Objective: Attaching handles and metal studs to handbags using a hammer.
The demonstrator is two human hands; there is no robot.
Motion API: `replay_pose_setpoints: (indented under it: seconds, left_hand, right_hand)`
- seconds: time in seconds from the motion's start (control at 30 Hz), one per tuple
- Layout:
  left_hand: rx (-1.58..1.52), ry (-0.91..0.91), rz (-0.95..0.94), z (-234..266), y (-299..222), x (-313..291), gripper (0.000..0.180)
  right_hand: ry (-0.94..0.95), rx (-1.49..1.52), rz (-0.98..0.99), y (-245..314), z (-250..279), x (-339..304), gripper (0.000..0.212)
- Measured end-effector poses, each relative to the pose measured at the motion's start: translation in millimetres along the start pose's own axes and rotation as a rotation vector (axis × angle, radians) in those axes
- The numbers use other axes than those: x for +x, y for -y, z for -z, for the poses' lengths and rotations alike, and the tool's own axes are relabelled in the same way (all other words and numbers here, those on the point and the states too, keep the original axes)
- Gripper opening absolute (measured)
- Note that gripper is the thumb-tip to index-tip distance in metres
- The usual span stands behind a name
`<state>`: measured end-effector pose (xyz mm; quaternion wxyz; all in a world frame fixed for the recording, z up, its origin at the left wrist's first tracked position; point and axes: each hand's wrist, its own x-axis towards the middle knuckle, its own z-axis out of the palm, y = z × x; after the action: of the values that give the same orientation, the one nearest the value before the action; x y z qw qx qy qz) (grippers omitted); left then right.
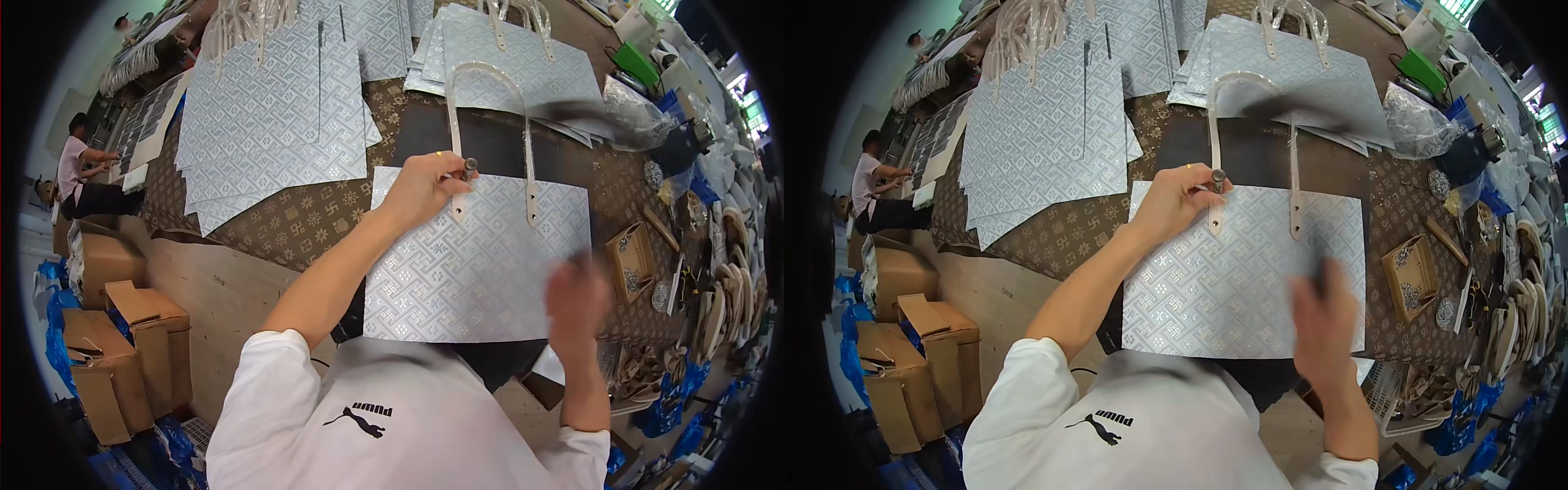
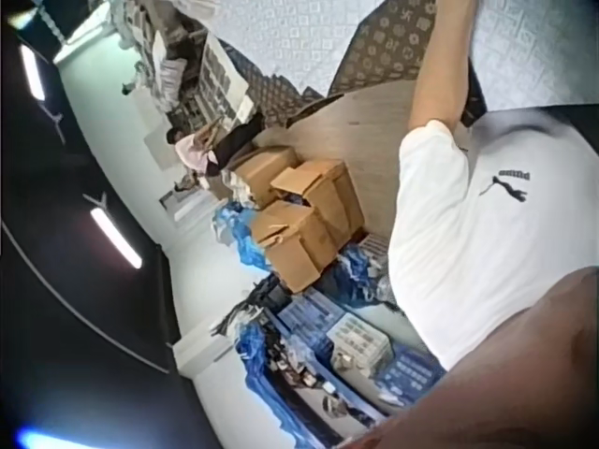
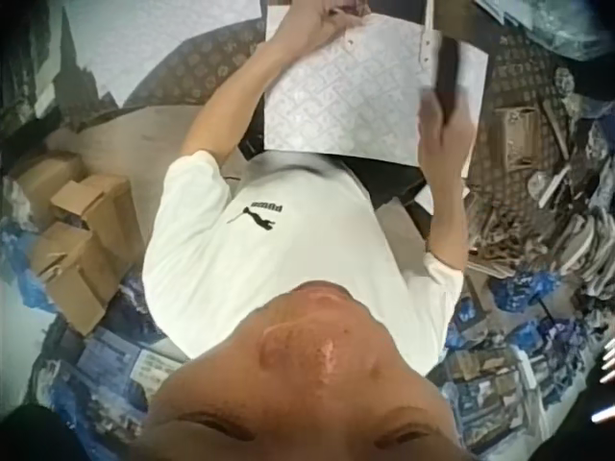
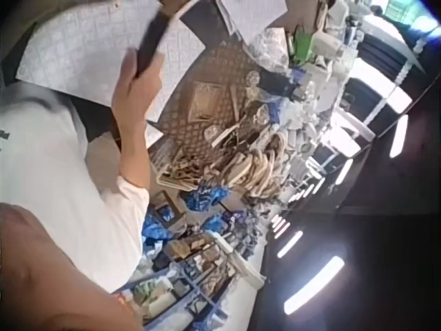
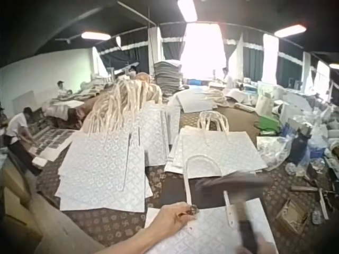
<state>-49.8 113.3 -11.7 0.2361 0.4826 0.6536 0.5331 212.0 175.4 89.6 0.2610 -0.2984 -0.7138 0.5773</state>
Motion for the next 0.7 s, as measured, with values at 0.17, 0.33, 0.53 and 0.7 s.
replay_pose_setpoints:
  seconds: [0.17,0.33,0.53,0.7]
  left_hand:
    - [-0.052,0.013,-0.009,8,3,2,0.018]
    - [-0.244,0.086,0.051,9,-2,-10,0.018]
    - [-0.117,0.146,0.074,5,-1,-12,0.017]
    - [-0.009,0.131,-0.05,6,-2,-19,0.017]
  right_hand:
    - [-0.085,-0.196,-0.203,-15,-1,-15,0.025]
    - [-0.217,0.051,-0.326,-17,11,-42,0.025]
    - [-0.24,0.003,-0.276,-26,16,-47,0.027]
    - [-0.388,0.185,0.072,19,16,-46,0.024]
